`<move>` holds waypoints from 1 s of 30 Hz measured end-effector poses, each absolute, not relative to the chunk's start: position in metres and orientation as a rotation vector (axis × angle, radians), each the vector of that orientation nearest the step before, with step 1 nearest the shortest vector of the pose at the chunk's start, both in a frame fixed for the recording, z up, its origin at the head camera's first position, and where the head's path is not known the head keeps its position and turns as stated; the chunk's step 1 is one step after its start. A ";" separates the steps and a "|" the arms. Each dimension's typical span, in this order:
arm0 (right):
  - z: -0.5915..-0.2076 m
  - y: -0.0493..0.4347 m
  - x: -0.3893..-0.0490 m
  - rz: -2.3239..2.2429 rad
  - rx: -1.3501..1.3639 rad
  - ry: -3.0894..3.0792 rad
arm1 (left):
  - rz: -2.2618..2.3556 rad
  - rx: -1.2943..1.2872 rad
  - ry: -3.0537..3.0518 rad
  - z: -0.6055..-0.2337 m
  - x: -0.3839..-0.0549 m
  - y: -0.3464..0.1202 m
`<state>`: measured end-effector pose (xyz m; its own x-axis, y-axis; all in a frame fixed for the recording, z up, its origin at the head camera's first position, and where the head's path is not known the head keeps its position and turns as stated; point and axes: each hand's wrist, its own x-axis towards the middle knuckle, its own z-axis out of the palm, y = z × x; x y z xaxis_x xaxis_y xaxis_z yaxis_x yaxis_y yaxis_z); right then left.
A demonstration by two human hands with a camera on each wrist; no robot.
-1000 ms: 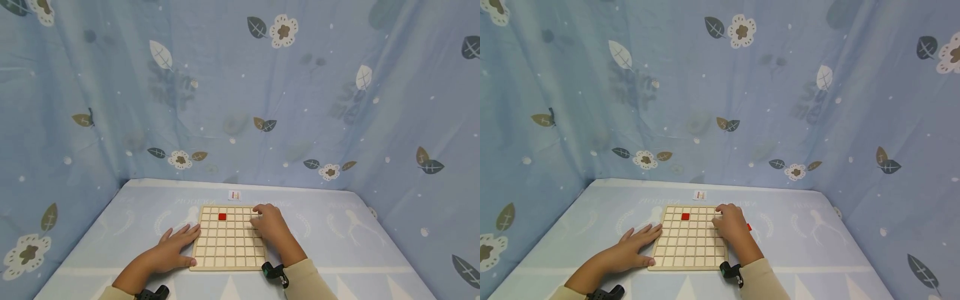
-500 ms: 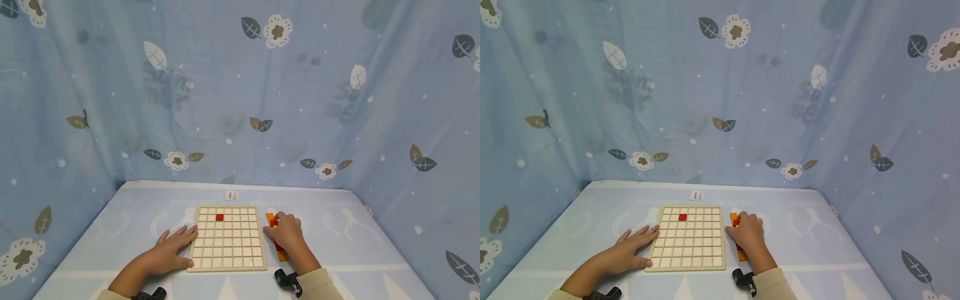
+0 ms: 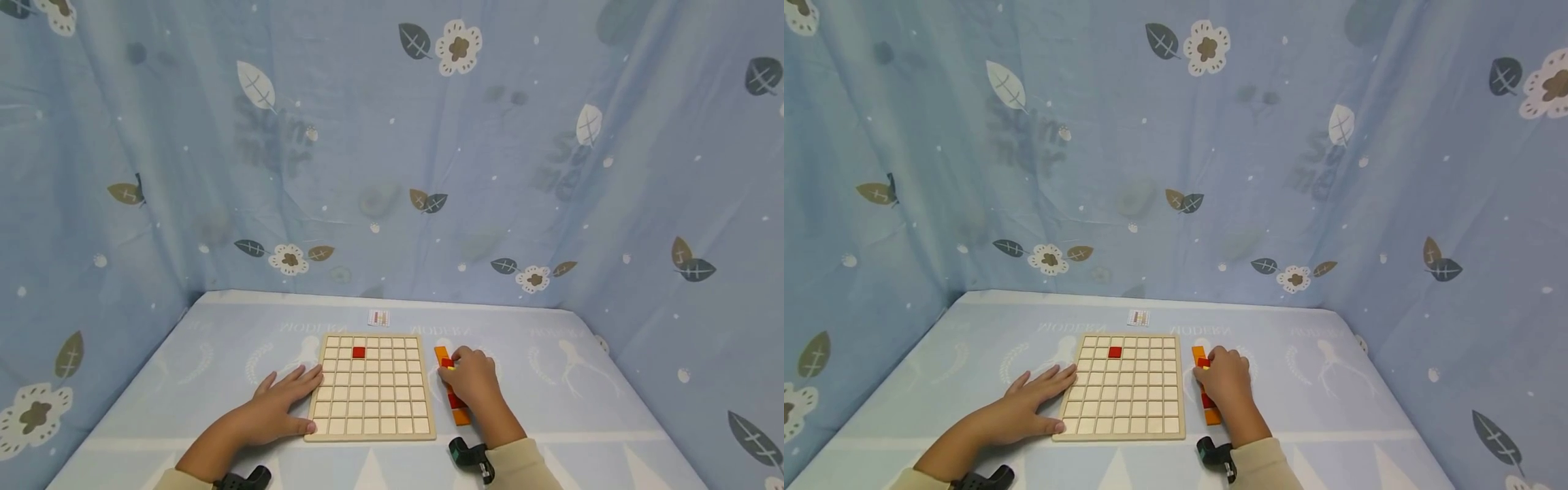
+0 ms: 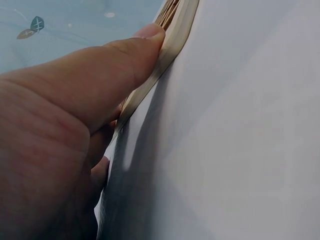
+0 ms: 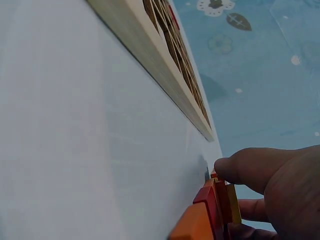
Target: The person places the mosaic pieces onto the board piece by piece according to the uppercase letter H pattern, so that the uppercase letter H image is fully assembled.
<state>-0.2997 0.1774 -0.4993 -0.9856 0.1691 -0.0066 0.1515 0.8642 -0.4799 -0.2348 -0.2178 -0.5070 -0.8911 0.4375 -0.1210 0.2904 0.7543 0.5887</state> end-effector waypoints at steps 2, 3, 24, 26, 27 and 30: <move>-0.500 0.179 -0.300 0.776 -0.249 -2.986 | 0.846 0.574 2.705 -0.506 -0.234 -0.217; -0.500 0.179 -0.301 0.783 -0.244 -2.979 | 0.846 0.572 2.707 -0.505 -0.234 -0.217; -0.499 0.185 -0.303 0.924 -0.197 -2.962 | 0.853 0.569 2.705 -0.503 -0.233 -0.213; -0.499 0.186 -0.304 0.925 -0.189 -2.954 | 0.857 0.566 2.702 -0.502 -0.233 -0.213; -0.500 0.186 -0.304 0.924 -0.185 -2.950 | 0.859 0.562 2.700 -0.502 -0.233 -0.213; -0.502 0.185 -0.305 0.950 -0.166 -2.947 | 0.848 0.556 2.699 -0.502 -0.232 -0.215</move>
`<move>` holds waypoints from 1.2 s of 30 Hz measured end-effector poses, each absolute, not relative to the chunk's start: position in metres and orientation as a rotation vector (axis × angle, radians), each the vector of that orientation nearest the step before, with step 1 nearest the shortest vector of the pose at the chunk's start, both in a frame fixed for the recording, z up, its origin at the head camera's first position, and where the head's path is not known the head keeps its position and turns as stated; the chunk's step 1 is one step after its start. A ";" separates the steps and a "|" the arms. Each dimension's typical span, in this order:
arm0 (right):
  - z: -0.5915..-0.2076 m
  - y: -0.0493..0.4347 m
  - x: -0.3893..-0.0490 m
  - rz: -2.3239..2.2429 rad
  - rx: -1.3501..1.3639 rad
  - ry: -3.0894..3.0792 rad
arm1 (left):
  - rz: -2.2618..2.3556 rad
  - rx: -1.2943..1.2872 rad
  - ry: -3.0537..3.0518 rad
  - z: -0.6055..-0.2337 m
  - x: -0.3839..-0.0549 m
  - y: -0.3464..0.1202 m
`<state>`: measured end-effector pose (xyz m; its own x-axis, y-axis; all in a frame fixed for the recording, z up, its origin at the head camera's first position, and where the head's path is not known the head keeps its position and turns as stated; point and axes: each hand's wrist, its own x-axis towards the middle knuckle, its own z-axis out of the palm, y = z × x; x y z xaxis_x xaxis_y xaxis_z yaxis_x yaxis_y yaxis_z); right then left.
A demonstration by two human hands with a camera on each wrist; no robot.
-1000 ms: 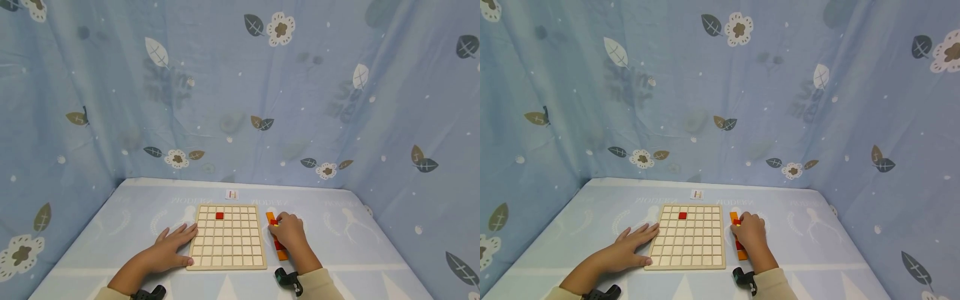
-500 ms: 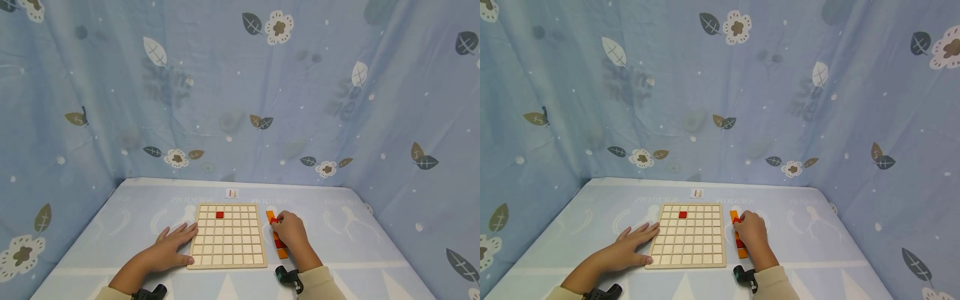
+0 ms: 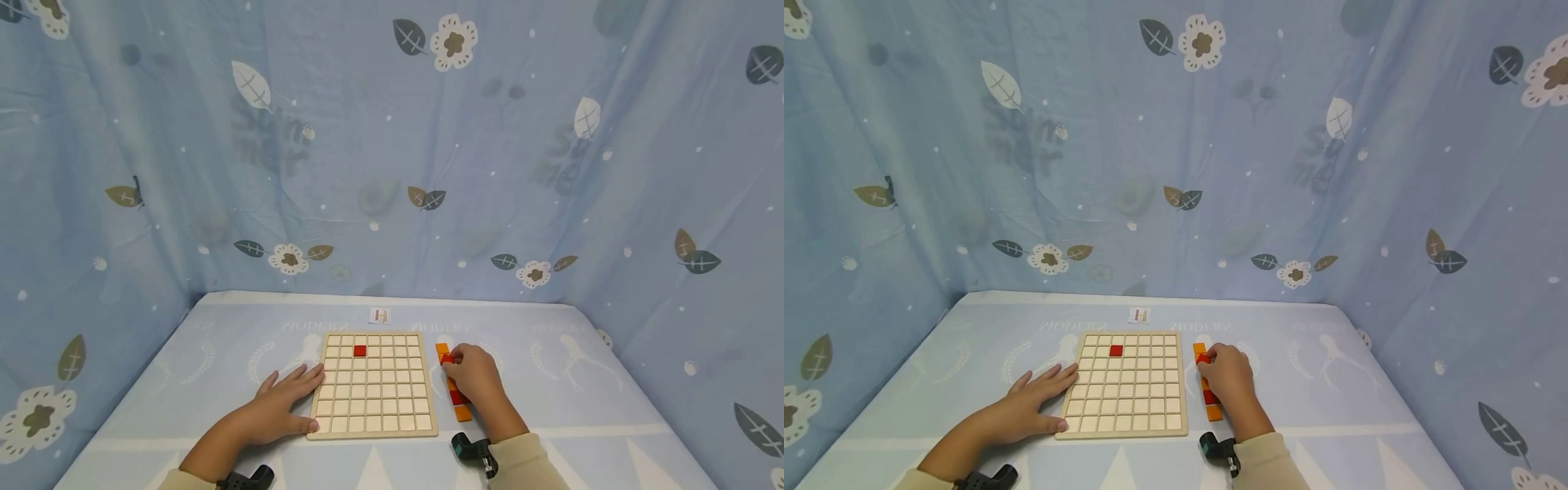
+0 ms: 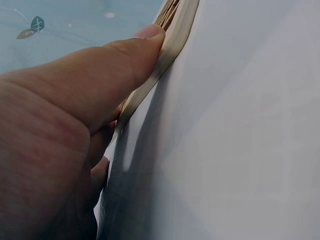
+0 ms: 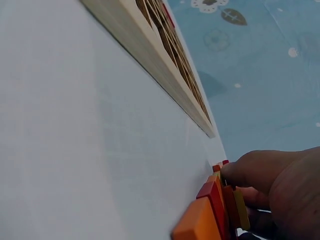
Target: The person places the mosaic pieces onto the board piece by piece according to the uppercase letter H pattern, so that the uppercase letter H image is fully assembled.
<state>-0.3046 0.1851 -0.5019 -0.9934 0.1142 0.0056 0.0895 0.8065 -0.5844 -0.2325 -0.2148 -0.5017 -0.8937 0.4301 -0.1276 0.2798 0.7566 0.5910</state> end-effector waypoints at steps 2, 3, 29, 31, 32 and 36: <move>-0.502 0.186 -0.305 0.976 -0.157 -2.945 | 0.847 0.561 2.702 -0.502 -0.232 -0.215; -0.502 0.186 -0.305 0.989 -0.155 -2.945 | 0.847 0.562 2.704 -0.503 -0.232 -0.216; -0.486 0.105 -0.305 1.282 0.306 -2.860 | 0.866 0.598 2.708 -0.505 -0.230 -0.216; -0.488 0.092 -0.306 1.319 0.330 -2.858 | 0.862 0.593 2.706 -0.505 -0.230 -0.216; -0.488 0.086 -0.306 1.334 0.340 -2.858 | 0.856 0.592 2.708 -0.505 -0.230 -0.216; -0.493 0.066 -0.308 1.393 0.319 -2.867 | 0.835 0.582 2.718 -0.505 -0.233 -0.215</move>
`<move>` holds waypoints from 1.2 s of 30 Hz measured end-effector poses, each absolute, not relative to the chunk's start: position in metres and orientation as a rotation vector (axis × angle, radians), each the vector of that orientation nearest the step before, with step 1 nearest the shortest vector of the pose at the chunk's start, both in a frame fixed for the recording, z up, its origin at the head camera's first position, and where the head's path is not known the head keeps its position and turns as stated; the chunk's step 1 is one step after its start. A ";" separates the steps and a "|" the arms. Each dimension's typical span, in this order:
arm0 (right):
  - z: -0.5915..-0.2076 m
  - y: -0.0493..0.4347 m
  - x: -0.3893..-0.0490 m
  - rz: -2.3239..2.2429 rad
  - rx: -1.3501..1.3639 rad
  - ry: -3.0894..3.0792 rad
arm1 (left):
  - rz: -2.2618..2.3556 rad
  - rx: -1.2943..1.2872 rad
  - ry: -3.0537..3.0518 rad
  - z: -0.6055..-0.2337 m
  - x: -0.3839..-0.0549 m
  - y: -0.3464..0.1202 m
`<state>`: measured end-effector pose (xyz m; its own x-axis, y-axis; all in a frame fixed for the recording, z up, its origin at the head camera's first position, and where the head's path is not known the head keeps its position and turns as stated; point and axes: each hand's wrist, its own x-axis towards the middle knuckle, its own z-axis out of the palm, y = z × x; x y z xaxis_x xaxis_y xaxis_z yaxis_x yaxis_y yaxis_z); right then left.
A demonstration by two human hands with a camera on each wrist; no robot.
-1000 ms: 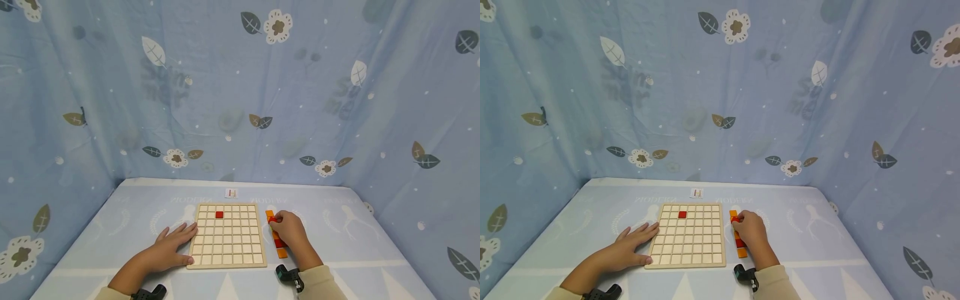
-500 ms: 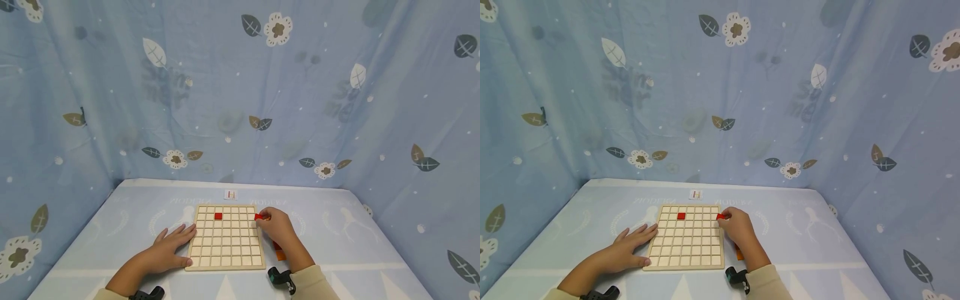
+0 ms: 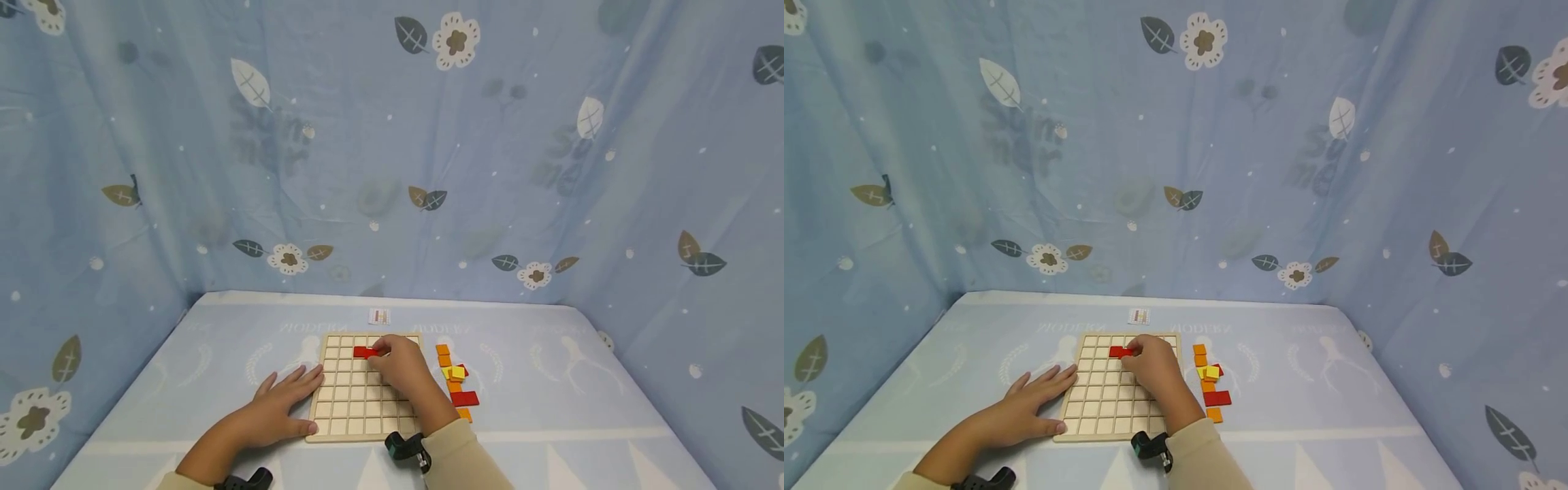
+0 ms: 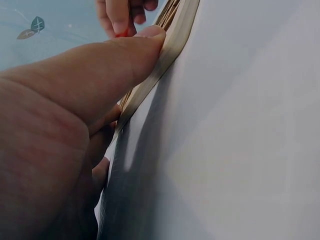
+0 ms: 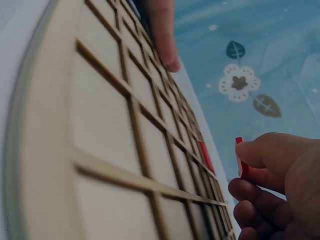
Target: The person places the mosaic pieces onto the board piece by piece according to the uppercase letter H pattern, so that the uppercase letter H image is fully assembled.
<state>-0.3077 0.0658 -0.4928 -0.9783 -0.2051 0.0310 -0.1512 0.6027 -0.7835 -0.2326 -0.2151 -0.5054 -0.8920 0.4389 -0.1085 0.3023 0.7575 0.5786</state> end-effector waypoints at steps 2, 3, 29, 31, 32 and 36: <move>-0.496 0.060 -0.308 -1.334 -0.281 2.749 | 0.831 0.592 2.718 -0.505 -0.234 -0.214; -0.497 0.058 -0.307 -1.334 -0.266 2.743 | 0.832 0.596 2.715 -0.505 -0.234 -0.213; -0.501 0.033 -0.303 -1.138 -0.258 2.922 | 0.825 0.591 2.729 -0.501 -0.232 -0.215; -0.502 0.033 -0.302 -1.129 -0.263 2.926 | 0.824 0.587 2.726 -0.502 -0.231 -0.215; -0.502 0.033 -0.301 -1.122 -0.269 2.932 | 0.822 0.585 2.726 -0.503 -0.231 -0.215; -0.501 0.033 -0.301 -1.100 -0.287 2.950 | 0.823 0.581 2.727 -0.503 -0.231 -0.214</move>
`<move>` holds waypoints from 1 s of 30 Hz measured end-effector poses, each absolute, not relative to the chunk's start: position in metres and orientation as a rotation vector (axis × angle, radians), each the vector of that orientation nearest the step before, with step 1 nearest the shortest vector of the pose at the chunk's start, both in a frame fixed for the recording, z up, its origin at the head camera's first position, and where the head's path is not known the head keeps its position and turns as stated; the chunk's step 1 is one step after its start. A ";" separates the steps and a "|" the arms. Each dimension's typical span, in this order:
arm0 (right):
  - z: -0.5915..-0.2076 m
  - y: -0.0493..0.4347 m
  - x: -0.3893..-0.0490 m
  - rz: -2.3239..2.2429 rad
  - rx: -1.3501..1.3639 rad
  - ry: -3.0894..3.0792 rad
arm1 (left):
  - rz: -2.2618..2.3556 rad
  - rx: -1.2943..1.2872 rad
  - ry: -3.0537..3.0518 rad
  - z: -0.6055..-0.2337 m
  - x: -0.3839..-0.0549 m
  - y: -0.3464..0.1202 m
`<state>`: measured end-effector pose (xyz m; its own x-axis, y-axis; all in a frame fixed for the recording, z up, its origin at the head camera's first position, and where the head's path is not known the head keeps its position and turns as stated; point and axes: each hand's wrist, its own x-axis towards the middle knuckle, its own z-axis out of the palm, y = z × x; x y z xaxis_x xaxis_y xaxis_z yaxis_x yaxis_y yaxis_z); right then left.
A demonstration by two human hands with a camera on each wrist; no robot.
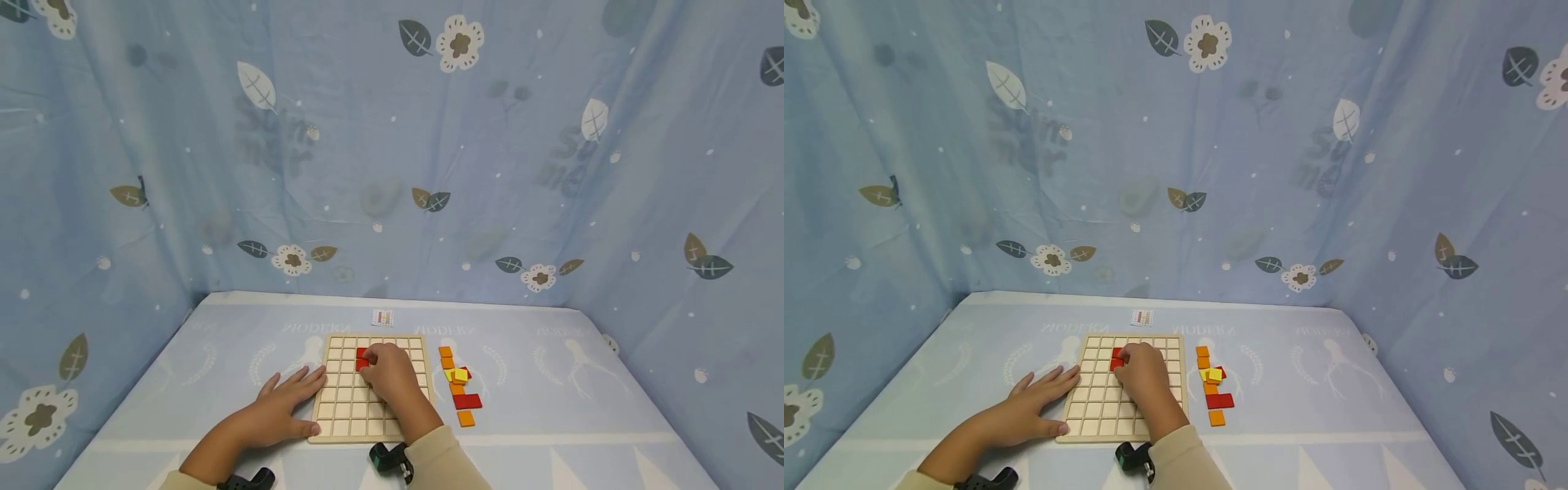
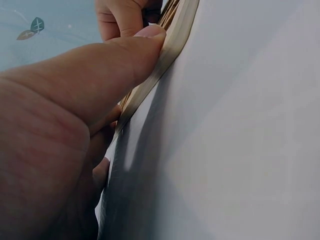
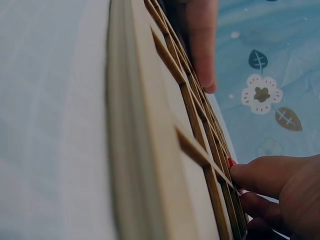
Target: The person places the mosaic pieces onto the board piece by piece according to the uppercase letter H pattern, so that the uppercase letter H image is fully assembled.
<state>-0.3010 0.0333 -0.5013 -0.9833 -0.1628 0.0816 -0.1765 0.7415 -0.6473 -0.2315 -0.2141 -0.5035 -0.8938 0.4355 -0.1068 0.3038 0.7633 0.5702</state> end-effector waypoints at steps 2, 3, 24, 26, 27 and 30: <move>-0.501 0.034 -0.301 1.081 0.295 -2.910 | 0.822 0.581 2.726 -0.503 -0.232 -0.213; -0.501 0.035 -0.301 1.081 0.294 -2.911 | 0.821 0.580 2.725 -0.503 -0.233 -0.213; -0.490 0.062 -0.299 1.230 0.503 -2.952 | 0.838 0.566 2.707 -0.505 -0.235 -0.212; -0.486 0.076 -0.297 1.264 0.543 -2.947 | 0.841 0.562 2.703 -0.505 -0.234 -0.212; -0.484 0.084 -0.297 1.261 0.551 -2.946 | 0.841 0.565 2.701 -0.505 -0.234 -0.213; -0.481 0.108 -0.296 1.213 0.538 -2.947 | 0.836 0.569 2.696 -0.505 -0.233 -0.215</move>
